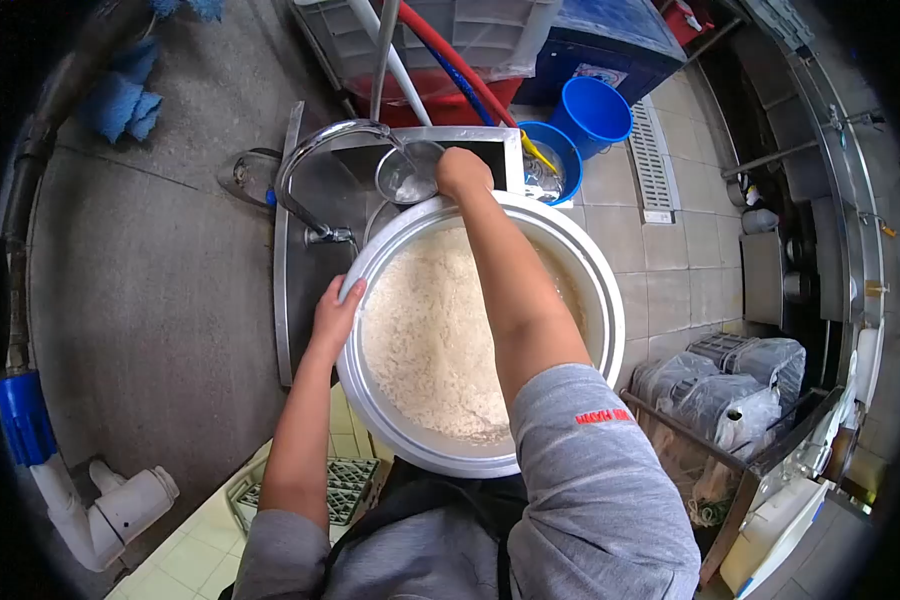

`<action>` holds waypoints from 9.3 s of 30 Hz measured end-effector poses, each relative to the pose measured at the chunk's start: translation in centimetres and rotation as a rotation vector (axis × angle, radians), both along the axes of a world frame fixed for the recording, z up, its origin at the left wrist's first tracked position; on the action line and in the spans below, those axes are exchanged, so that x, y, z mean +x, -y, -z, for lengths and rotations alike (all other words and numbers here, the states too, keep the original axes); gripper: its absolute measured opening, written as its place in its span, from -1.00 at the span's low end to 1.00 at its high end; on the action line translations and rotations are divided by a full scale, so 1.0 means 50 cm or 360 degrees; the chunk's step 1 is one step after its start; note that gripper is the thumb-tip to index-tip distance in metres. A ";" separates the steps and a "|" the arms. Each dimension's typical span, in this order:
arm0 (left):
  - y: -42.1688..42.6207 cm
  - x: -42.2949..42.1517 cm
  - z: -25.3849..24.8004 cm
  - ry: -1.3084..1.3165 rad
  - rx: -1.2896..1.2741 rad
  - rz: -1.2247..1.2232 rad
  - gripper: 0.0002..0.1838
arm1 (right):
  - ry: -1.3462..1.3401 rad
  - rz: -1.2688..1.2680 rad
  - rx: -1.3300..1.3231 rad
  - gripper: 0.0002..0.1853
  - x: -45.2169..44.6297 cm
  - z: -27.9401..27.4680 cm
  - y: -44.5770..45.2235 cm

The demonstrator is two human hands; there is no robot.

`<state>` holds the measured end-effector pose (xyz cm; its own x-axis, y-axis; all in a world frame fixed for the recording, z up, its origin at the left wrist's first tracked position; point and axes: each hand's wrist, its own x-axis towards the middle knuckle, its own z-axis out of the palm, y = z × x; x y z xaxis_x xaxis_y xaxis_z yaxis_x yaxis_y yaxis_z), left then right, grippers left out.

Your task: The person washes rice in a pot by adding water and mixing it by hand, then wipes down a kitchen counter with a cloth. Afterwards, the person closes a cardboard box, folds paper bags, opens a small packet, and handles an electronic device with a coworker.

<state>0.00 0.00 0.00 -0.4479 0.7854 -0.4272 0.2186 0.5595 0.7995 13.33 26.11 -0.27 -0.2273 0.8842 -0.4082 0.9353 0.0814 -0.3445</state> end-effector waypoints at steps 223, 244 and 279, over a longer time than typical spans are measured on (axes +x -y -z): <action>-0.001 -0.019 0.038 0.0469 -0.0168 -0.0061 -0.29 | 0.0038 0.0107 0.0083 -0.52 0.032 -0.032 0.014; -0.001 -0.018 0.029 0.0554 -0.0148 -0.0066 -0.19 | 0.0062 0.0094 0.0103 -0.52 0.031 -0.024 0.011; 0.003 -0.028 0.084 0.0483 -0.0221 -0.0097 -0.38 | 0.0081 0.0042 0.0061 -0.54 0.032 -0.009 0.002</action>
